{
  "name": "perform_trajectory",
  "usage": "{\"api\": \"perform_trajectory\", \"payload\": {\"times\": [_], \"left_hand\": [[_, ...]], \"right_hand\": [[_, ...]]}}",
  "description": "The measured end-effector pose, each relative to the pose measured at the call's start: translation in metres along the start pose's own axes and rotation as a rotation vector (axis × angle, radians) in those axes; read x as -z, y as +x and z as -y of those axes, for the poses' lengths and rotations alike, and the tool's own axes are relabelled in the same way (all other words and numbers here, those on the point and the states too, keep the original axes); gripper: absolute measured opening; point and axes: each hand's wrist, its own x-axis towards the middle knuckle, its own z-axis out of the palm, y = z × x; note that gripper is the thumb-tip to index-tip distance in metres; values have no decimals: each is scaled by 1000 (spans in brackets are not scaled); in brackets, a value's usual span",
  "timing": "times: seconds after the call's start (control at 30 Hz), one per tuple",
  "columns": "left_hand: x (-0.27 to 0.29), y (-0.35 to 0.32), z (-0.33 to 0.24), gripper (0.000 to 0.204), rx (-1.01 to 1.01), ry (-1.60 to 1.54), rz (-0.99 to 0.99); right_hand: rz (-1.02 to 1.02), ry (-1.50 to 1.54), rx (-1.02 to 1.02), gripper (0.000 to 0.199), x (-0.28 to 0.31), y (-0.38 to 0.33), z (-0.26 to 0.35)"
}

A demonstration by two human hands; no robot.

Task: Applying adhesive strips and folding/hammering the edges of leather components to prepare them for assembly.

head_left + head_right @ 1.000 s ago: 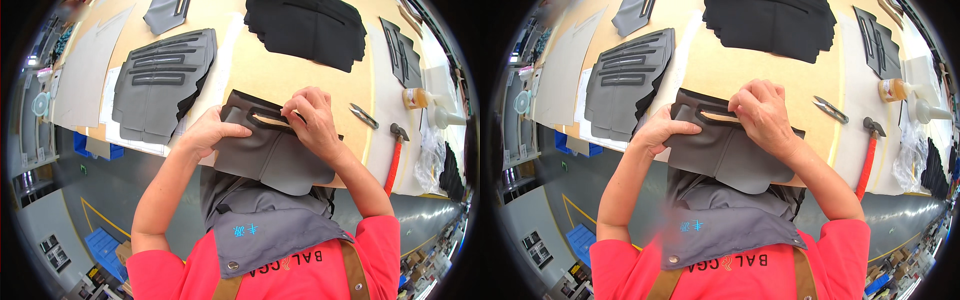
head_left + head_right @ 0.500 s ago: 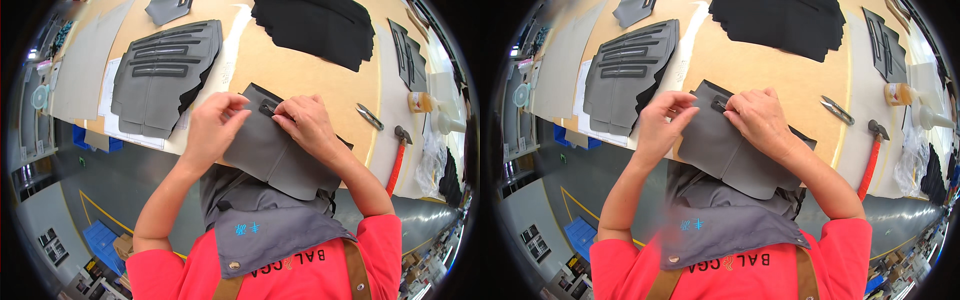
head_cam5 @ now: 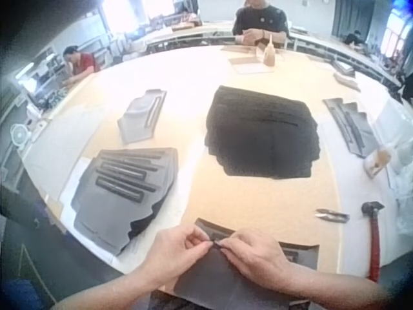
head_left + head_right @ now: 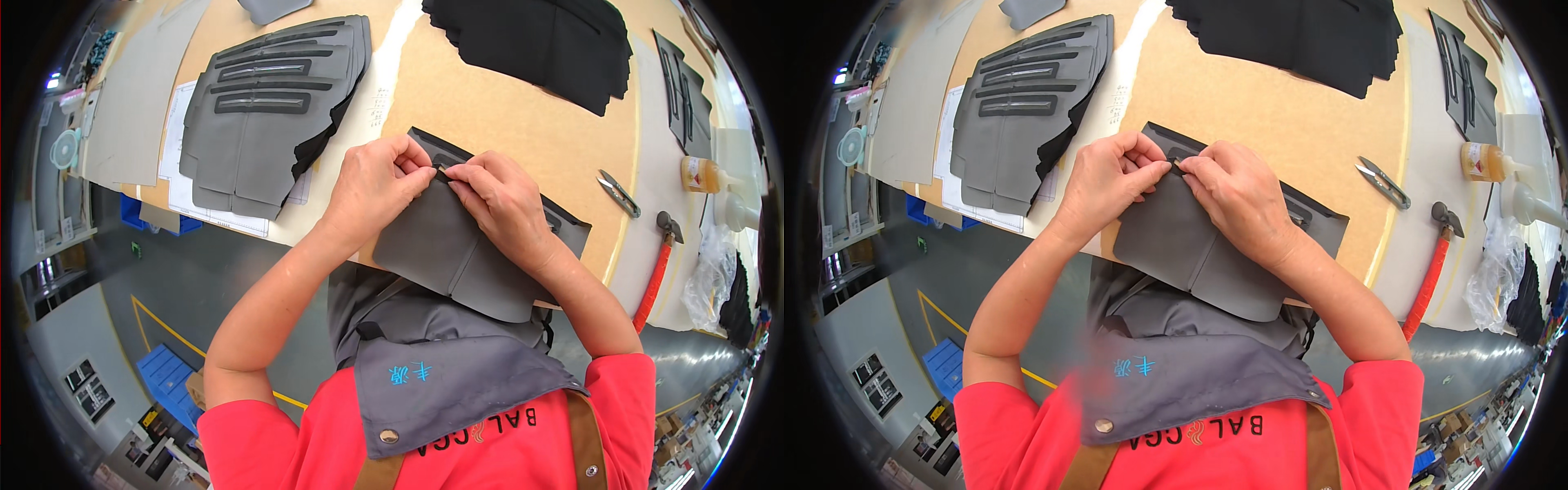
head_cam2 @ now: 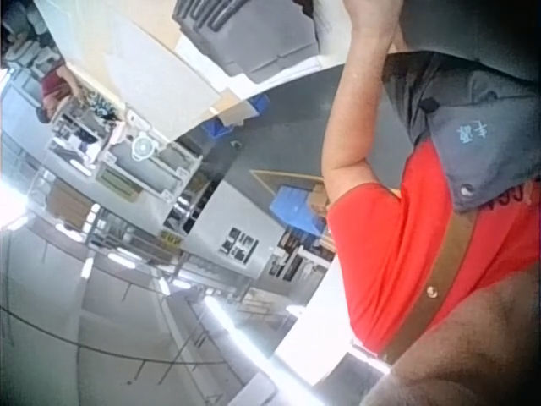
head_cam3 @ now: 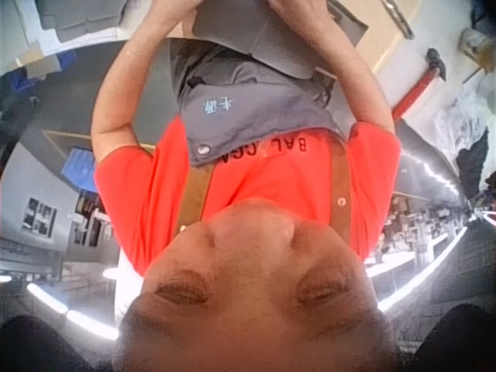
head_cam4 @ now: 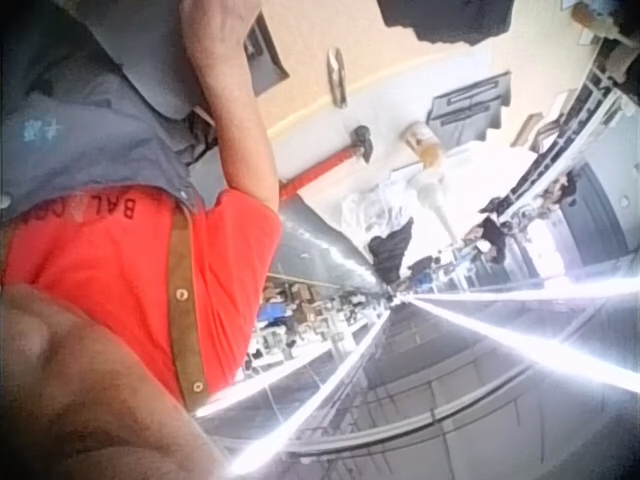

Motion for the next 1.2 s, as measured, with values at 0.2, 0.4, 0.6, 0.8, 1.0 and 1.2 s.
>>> {"api": "perform_trajectory", "payload": {"times": [0.2, 0.4, 0.6, 0.8, 1.0, 1.2], "left_hand": [[6, 8, -7, 16, 183, -120, 106], [9, 10, -12, 14, 257, -136, 157], [13, 16, -17, 20, 281, -107, 197], [13, 21, -23, 26, 347, -32, 221], [10, 24, -24, 26, 428, -80, 203], [14, 25, -21, 26, 449, -85, 239]], "right_hand": [[-34, 12, 49, 15, -3, -3, -7], [-34, -84, 179, 23, -4, -7, -11], [-24, -219, 336, 30, 1, -5, -7], [-59, -290, 414, 35, -4, -7, -9], [-78, -305, 419, 37, -6, -10, -11], [-49, -293, 418, 38, -7, -12, -10]]}}
